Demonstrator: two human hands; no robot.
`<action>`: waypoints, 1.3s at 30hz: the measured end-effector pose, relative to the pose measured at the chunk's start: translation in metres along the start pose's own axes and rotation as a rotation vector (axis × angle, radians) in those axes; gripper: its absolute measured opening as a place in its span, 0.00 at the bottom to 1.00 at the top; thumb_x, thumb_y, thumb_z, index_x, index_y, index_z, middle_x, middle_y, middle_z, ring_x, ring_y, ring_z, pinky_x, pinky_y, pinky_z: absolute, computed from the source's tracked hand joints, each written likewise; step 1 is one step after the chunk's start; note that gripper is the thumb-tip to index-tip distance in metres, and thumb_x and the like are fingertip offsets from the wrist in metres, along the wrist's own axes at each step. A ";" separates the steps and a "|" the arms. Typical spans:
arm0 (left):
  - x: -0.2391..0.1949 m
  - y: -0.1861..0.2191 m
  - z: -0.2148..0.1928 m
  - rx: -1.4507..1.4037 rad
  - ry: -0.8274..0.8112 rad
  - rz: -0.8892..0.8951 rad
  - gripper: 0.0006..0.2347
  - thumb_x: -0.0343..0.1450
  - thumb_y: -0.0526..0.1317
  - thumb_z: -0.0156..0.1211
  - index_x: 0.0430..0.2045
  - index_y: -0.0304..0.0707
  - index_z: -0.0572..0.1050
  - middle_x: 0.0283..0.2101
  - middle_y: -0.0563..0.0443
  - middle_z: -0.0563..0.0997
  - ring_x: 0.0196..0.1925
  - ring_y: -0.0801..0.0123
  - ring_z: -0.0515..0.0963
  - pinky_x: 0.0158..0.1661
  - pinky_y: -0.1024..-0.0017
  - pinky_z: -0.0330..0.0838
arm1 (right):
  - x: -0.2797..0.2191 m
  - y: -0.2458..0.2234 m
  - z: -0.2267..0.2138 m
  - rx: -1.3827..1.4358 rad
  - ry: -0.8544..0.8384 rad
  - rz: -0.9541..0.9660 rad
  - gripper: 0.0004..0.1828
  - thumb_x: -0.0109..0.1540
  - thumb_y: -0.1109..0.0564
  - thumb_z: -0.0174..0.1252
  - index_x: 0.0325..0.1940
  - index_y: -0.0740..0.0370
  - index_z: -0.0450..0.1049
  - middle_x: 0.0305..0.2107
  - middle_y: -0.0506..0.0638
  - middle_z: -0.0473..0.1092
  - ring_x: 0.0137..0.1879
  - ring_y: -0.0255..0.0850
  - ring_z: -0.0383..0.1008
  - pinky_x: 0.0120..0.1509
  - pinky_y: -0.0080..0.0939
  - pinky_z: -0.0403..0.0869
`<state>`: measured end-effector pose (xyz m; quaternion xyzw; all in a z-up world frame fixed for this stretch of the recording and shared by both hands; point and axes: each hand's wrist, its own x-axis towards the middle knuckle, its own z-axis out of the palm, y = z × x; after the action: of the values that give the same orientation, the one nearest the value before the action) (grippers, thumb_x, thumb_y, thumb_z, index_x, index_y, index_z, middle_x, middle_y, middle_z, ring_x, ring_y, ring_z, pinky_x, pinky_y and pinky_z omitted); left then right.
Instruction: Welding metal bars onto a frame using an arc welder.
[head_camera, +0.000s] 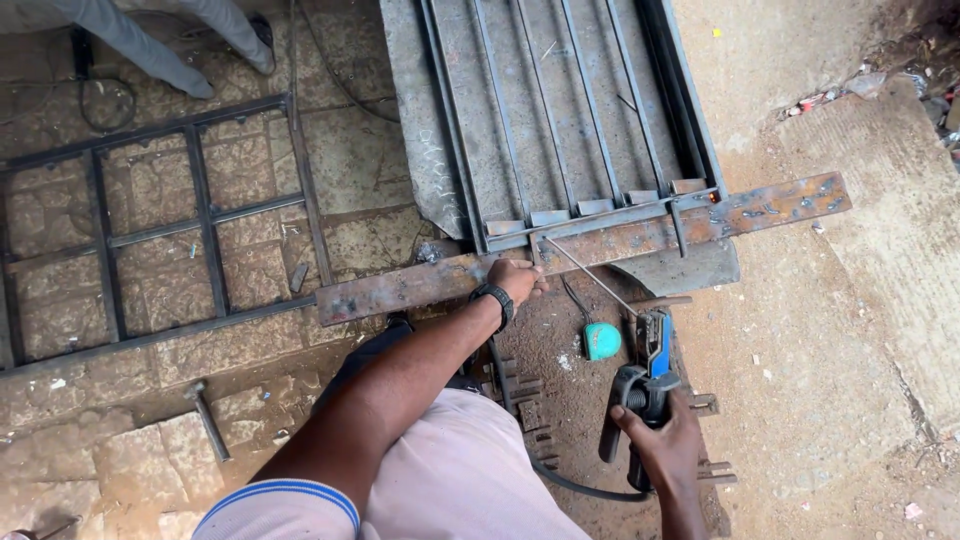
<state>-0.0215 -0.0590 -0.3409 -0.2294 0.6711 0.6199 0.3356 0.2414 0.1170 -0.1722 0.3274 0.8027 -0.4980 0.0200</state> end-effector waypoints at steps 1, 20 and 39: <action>0.000 0.001 -0.001 -0.005 0.007 -0.007 0.08 0.73 0.33 0.60 0.41 0.25 0.80 0.35 0.45 0.85 0.30 0.68 0.86 0.29 0.77 0.80 | 0.004 0.003 0.002 -0.005 -0.004 -0.030 0.35 0.46 0.49 0.74 0.53 0.69 0.75 0.40 0.58 0.79 0.48 0.47 0.79 0.59 0.46 0.73; 0.039 -0.024 0.006 0.038 -0.032 0.091 0.07 0.72 0.37 0.63 0.34 0.28 0.81 0.28 0.46 0.85 0.20 0.68 0.82 0.17 0.74 0.74 | 0.027 0.020 -0.008 0.133 -0.062 0.060 0.43 0.47 0.41 0.68 0.57 0.75 0.73 0.36 0.65 0.77 0.43 0.53 0.79 0.54 0.54 0.78; 0.034 -0.014 0.001 0.149 0.012 0.046 0.06 0.70 0.36 0.66 0.28 0.30 0.82 0.26 0.48 0.85 0.16 0.71 0.78 0.14 0.73 0.69 | 0.064 -0.011 -0.043 0.156 -0.152 0.196 0.41 0.47 0.41 0.64 0.56 0.72 0.74 0.28 0.63 0.72 0.32 0.55 0.77 0.32 0.57 0.81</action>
<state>-0.0343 -0.0559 -0.3757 -0.1919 0.7226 0.5743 0.3335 0.1976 0.1810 -0.1655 0.3660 0.7220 -0.5780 0.1038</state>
